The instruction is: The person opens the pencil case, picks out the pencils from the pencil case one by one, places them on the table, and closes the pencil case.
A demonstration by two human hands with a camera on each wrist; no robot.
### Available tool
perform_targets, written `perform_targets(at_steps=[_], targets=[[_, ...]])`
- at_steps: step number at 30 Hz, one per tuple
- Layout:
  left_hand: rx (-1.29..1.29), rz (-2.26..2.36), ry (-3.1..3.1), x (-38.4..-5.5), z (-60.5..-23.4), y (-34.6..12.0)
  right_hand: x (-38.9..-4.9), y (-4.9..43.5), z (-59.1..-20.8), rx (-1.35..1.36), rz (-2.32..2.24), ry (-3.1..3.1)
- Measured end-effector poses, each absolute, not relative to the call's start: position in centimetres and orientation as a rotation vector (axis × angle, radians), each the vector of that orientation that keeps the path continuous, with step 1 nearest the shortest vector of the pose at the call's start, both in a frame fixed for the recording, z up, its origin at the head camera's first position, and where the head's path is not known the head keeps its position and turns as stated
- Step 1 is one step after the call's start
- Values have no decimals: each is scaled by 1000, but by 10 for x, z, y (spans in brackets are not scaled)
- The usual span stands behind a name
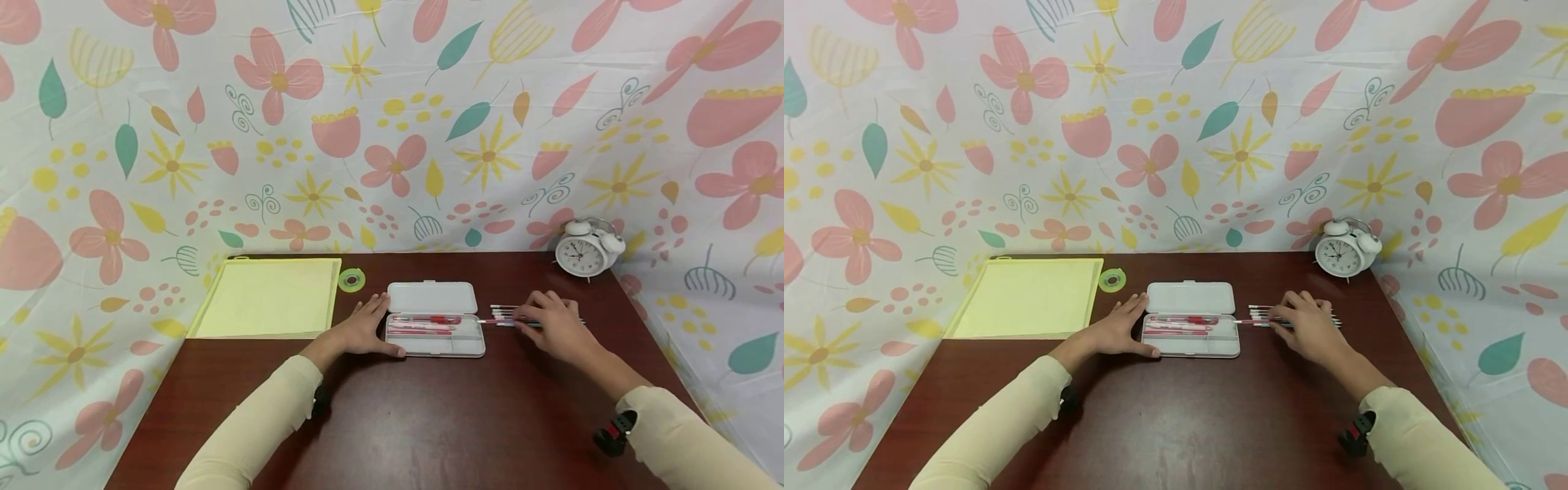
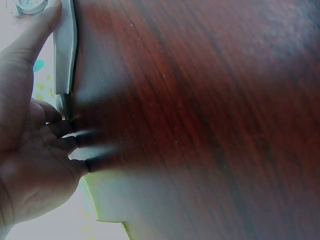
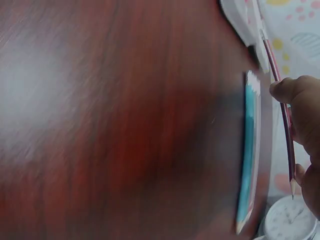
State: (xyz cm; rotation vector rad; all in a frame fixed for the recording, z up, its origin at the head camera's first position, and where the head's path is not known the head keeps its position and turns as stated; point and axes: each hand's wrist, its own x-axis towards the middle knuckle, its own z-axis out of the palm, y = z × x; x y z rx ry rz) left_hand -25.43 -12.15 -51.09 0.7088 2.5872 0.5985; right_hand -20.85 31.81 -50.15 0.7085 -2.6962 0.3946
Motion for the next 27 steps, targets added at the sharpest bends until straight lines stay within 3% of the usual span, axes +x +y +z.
perform_targets(at_steps=[27], targets=[[721,604,2583,-255,-511,-122,-202,355,-521,688,259,-2717]])
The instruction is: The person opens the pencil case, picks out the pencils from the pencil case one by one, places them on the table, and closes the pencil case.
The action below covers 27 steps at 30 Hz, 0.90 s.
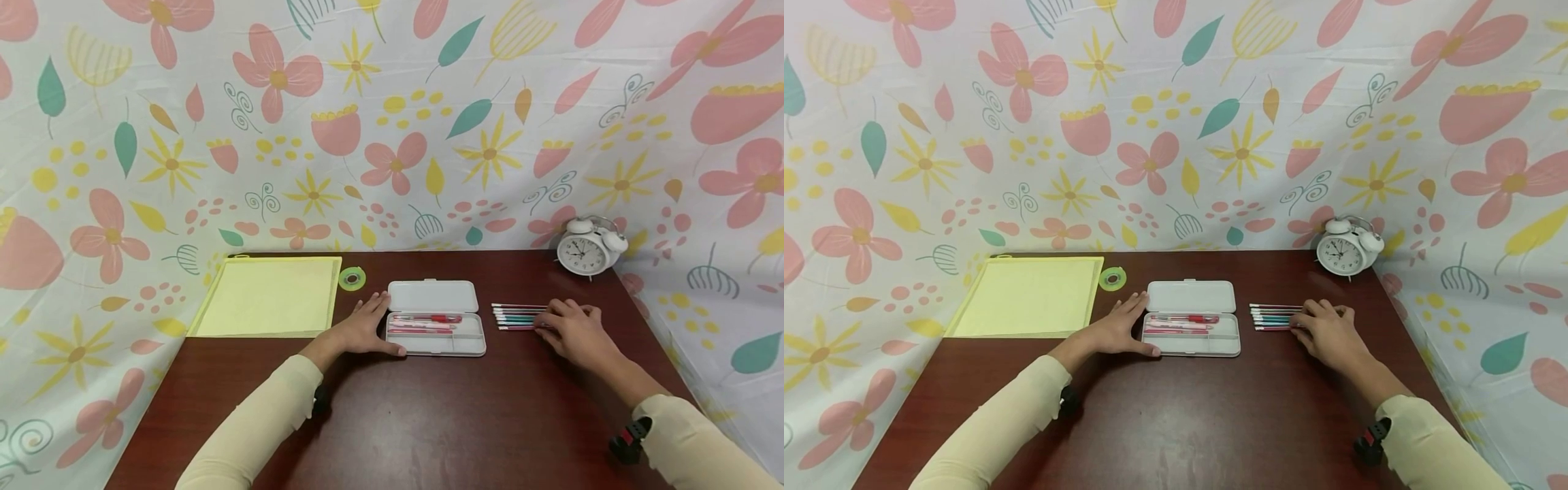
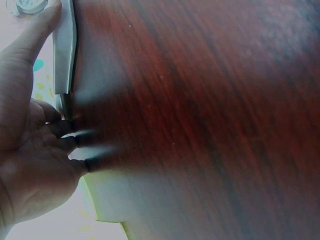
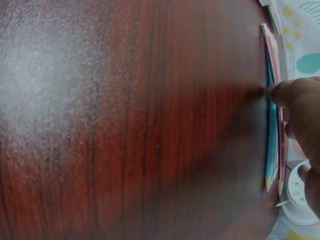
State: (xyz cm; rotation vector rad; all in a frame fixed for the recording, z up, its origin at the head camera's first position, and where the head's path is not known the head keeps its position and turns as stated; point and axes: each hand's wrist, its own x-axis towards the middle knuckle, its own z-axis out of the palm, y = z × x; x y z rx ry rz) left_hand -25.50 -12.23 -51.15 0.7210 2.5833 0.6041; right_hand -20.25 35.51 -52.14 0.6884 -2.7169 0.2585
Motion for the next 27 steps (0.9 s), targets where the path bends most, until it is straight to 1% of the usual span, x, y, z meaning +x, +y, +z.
perform_targets(at_steps=[27], targets=[[712,600,2583,-253,-509,-122,-201,352,-524,681,241,-2666]])
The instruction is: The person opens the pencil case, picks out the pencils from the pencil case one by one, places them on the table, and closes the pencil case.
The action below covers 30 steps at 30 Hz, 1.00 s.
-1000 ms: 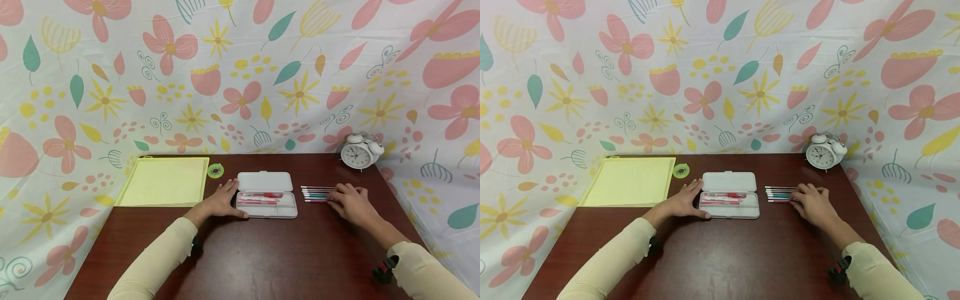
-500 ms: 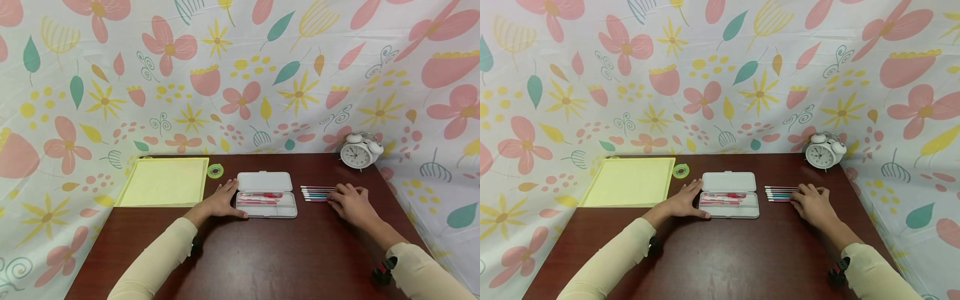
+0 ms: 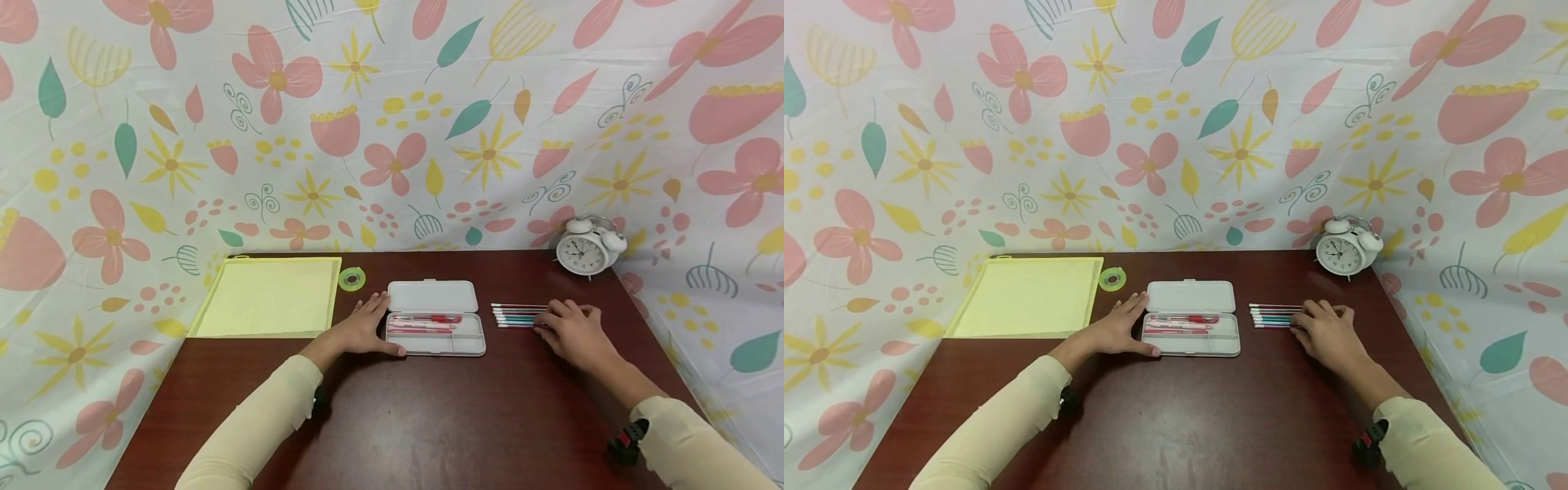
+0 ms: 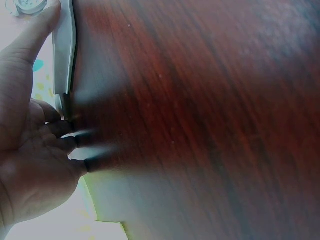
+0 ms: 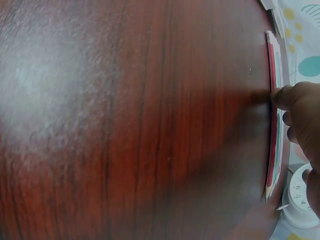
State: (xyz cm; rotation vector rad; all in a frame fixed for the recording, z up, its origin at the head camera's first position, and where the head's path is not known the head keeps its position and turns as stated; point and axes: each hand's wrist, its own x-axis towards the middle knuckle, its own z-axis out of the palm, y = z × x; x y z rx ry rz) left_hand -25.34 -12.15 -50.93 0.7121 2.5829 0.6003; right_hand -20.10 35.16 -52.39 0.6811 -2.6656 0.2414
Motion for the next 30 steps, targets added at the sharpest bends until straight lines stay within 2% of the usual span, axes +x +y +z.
perform_targets(at_steps=[12,20,30], targets=[[706,609,2577,-253,-508,-124,-212,293,-510,735,274,-2804],[702,607,2581,-254,-512,-122,-217,246,-512,894,301,-2851],[700,592,2589,-255,-512,-123,-216,218,-513,958,193,-2895]])
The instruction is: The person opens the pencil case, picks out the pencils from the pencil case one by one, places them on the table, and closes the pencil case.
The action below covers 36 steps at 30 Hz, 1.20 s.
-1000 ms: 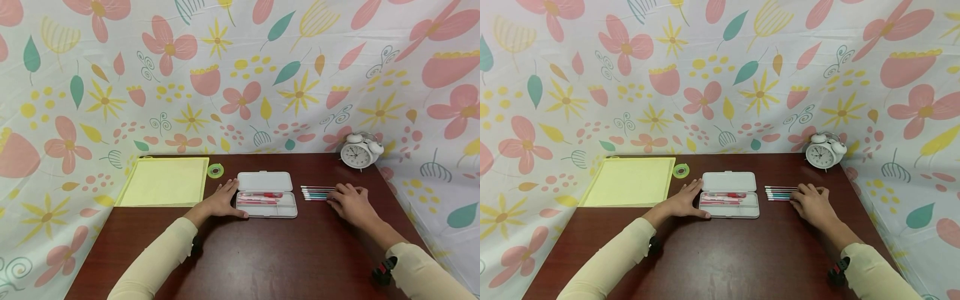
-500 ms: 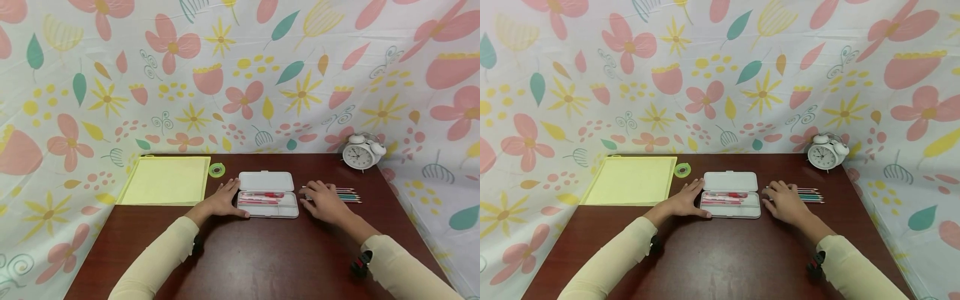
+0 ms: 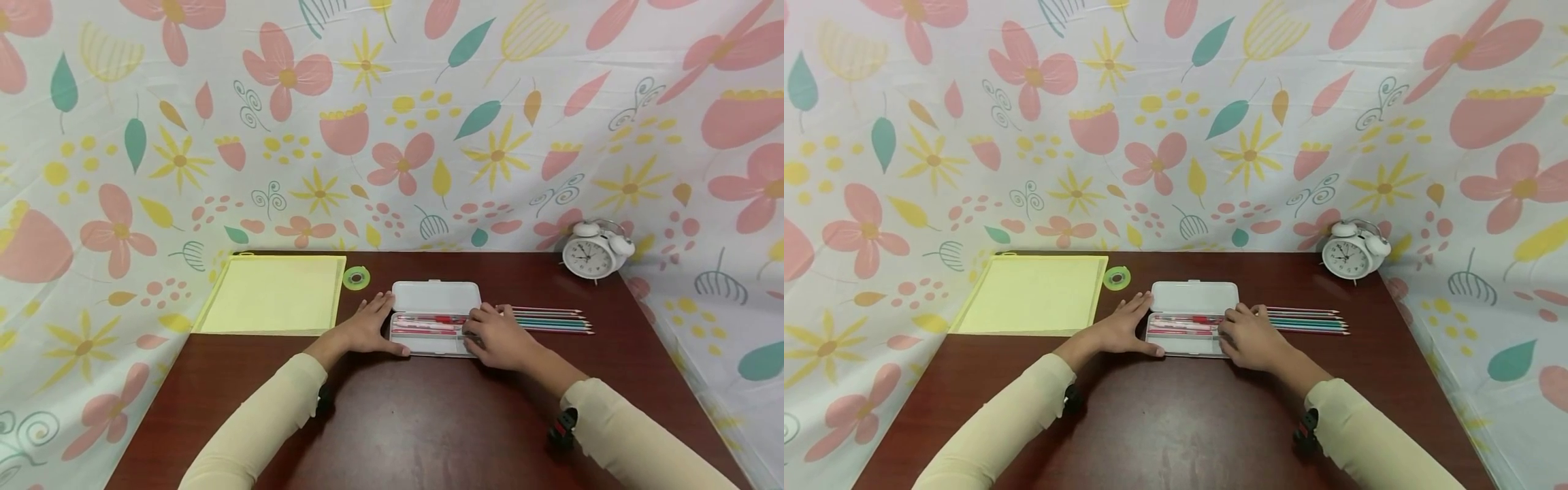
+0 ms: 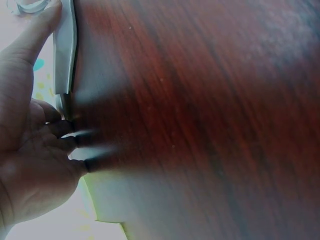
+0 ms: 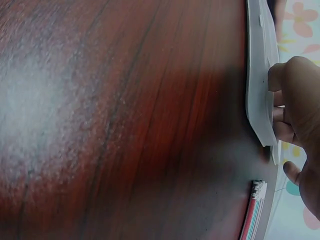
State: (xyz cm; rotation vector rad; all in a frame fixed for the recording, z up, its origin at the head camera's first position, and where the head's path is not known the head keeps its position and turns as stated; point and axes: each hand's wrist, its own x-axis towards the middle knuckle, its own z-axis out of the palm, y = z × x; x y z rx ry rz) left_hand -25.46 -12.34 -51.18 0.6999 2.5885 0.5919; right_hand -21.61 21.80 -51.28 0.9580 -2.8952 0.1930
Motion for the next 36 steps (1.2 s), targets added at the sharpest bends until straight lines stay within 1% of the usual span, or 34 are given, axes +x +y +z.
perform_targets(at_steps=[23,30,36], targets=[[702,602,2597,-256,-514,-123,-217,213,-517,909,367,-2897],[698,609,2584,-256,-514,-124,-225,211,-516,916,514,-2885],[706,605,2590,-258,-516,-124,-241,213,-515,892,600,-2747]])
